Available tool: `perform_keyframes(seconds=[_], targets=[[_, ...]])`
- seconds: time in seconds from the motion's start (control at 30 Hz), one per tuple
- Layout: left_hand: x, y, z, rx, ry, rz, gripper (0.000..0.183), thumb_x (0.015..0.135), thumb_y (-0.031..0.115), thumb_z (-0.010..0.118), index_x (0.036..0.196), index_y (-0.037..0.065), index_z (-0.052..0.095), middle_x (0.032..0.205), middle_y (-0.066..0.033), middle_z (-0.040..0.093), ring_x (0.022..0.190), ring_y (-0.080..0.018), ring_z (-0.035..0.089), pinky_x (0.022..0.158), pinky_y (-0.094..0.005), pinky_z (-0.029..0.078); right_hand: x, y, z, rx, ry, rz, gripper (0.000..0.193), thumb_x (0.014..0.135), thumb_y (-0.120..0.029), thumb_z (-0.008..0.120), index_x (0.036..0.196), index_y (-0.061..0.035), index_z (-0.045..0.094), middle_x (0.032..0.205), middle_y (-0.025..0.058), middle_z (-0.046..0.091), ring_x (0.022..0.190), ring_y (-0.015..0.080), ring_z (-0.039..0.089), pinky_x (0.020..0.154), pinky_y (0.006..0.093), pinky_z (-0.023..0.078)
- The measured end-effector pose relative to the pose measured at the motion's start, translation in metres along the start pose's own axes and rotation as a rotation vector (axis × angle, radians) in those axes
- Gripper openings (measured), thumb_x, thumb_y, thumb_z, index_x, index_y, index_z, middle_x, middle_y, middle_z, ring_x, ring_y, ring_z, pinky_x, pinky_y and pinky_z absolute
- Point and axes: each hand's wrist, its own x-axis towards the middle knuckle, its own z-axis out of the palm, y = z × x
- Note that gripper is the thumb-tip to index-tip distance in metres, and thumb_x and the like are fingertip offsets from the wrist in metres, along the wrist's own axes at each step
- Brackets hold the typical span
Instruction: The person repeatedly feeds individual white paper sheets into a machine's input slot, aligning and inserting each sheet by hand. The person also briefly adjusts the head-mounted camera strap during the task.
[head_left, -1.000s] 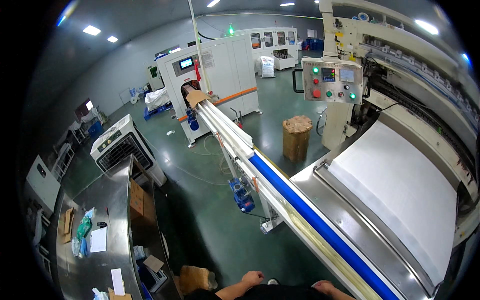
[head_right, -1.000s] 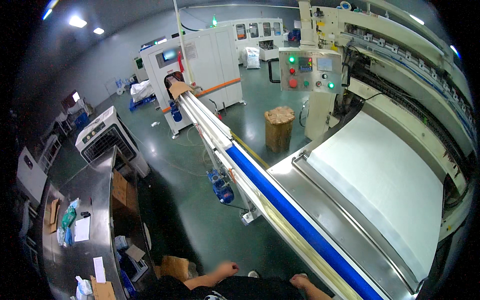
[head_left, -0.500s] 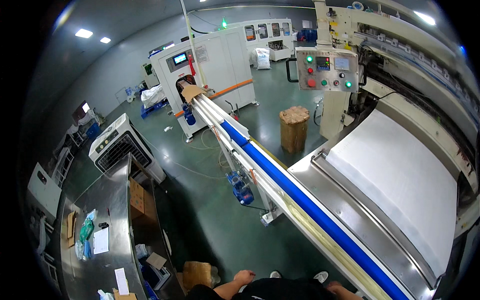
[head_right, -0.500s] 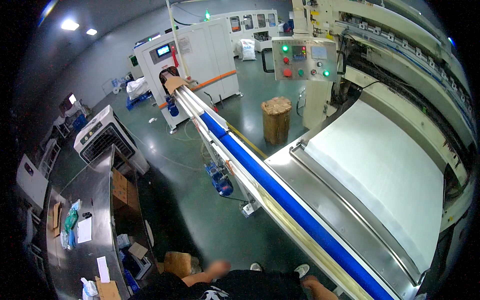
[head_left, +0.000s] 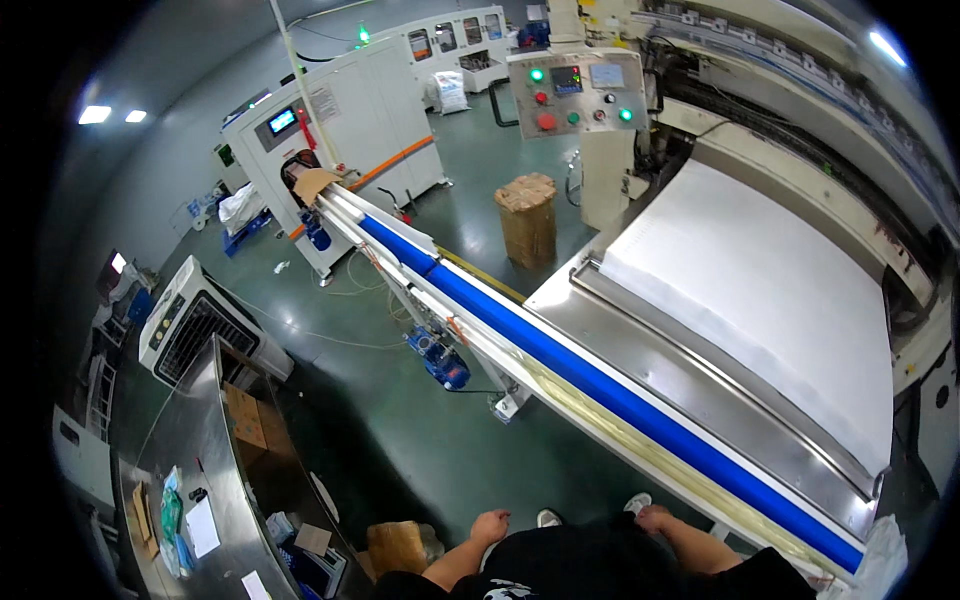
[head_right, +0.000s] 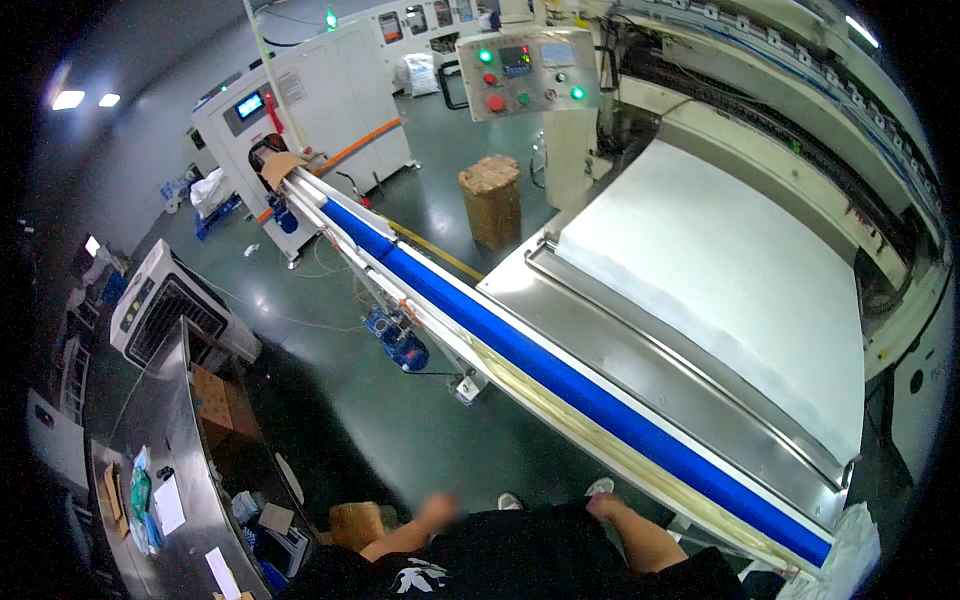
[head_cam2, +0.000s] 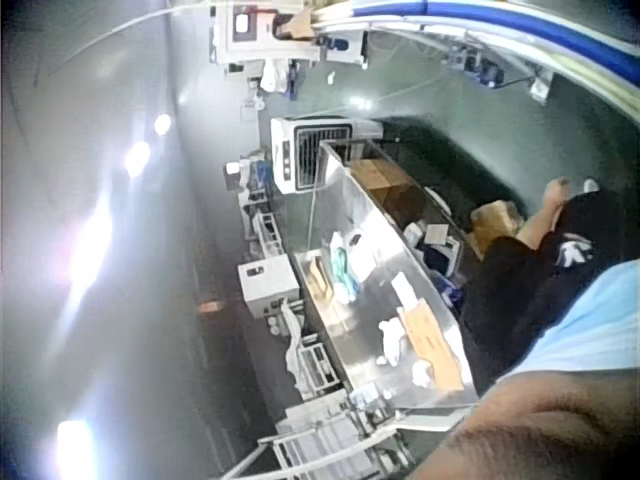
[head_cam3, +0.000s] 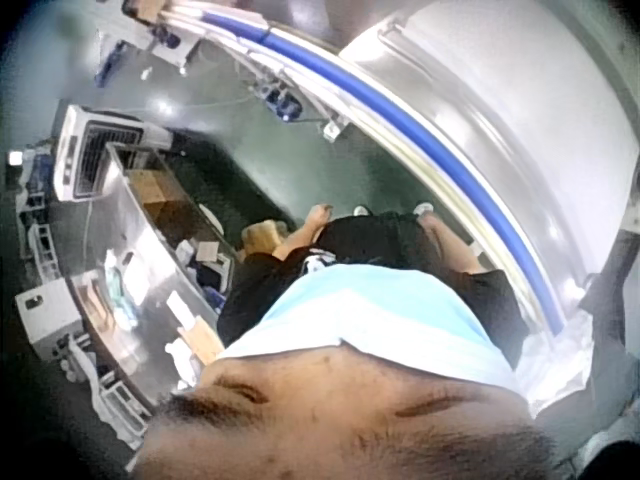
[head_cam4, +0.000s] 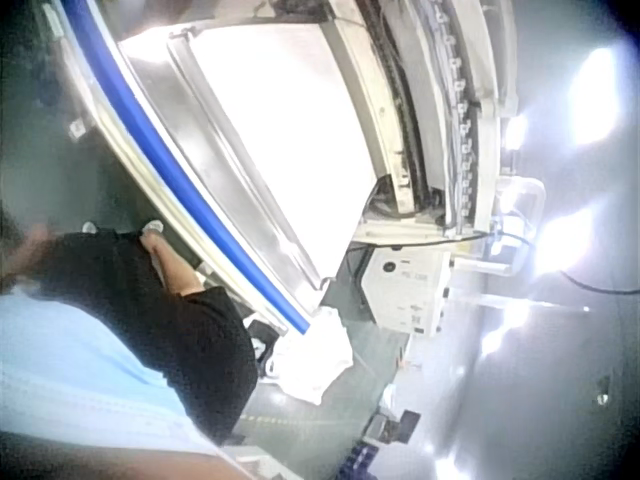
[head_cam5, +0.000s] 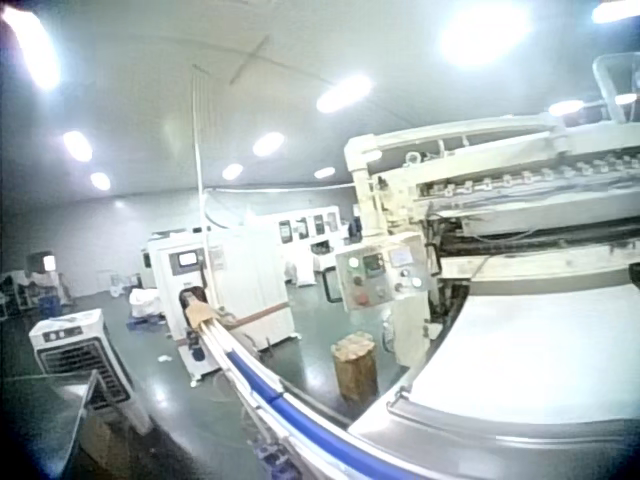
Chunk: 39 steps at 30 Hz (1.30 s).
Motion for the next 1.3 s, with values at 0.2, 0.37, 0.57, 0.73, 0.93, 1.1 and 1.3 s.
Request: perform_keyframes(seconds=[0.2,0.37,0.57,0.73,0.93,1.1,1.3], targets=[[0.0,-0.022,0.025,-0.066,0.057,-0.019,0.03,0.085,0.028,0.046,0.107,0.019,0.065,0.104,-0.0141,0.064,0.1,-0.0333,0.059,0.088,-0.0424,0.046,-0.015,-0.008,-0.011,0.166,-0.048,0.169,0.031,0.076,-0.034,0.052,0.086,-0.009,0.068,0.093,0.0158,0.066,0.089,0.0343,0.062,0.073,0.0423,0.048],[-0.002,-0.026,0.029,-0.045,-0.007,-0.065,0.029,0.082,0.028,0.05,0.104,0.021,0.067,0.103,-0.012,0.065,0.099,-0.0315,0.06,0.087,-0.0415,0.047,-0.016,-0.004,-0.006,0.143,-0.054,0.192,0.033,0.074,-0.035,0.054,0.089,-0.0086,0.068,0.096,0.0164,0.065,0.091,0.0345,0.062,0.074,0.0417,0.048],[0.0,-0.025,0.027,-0.035,-0.053,-0.108,0.027,0.077,0.03,0.055,0.099,0.02,0.069,0.102,-0.0107,0.066,0.099,-0.0305,0.06,0.086,-0.0408,0.048,-0.024,-0.002,-0.008,0.143,-0.019,0.166,0.037,0.074,-0.038,0.052,0.091,-0.0079,0.067,0.095,0.0155,0.066,0.089,0.034,0.062,0.073,0.0415,0.048],[0.006,-0.021,0.023,0.002,-0.039,-0.056,0.027,0.078,0.032,0.057,0.098,0.02,0.069,0.101,-0.0108,0.066,0.098,-0.0302,0.061,0.085,-0.0405,0.048,-0.031,-0.013,-0.018,0.195,0.051,0.2,0.038,0.075,-0.039,0.051,0.088,-0.0067,0.067,0.093,0.0159,0.066,0.087,0.033,0.062,0.072,0.0409,0.048],[0.01,-0.016,0.017,-0.041,-0.069,-0.054,0.027,0.079,0.035,0.059,0.1,0.021,0.069,0.101,-0.0102,0.066,0.097,-0.0296,0.061,0.085,-0.0398,0.048,-0.032,-0.018,-0.026,0.237,-0.034,0.221,0.037,0.076,-0.038,0.05,0.086,-0.0067,0.066,0.091,0.0156,0.066,0.086,0.0321,0.063,0.072,0.0413,0.048],[0.007,-0.017,0.018,-0.078,-0.1,-0.09,0.028,0.079,0.034,0.059,0.102,0.022,0.069,0.102,-0.0106,0.066,0.099,-0.0296,0.061,0.086,-0.0394,0.048,-0.022,-0.008,-0.011,0.197,-0.033,0.245,0.034,0.076,-0.036,0.051,0.086,-0.0076,0.067,0.091,0.0149,0.066,0.088,0.0306,0.063,0.073,0.0406,0.048],[0.0,-0.017,0.017,0.026,-0.097,-0.03,0.031,0.081,0.03,0.054,0.108,0.021,0.066,0.108,-0.0117,0.064,0.103,-0.0319,0.058,0.09,-0.0412,0.046,-0.009,0.006,0.008,0.189,-0.058,0.281,0.036,0.075,-0.038,0.052,0.09,-0.0084,0.067,0.093,0.0148,0.066,0.088,0.0315,0.062,0.073,0.0404,0.048]])
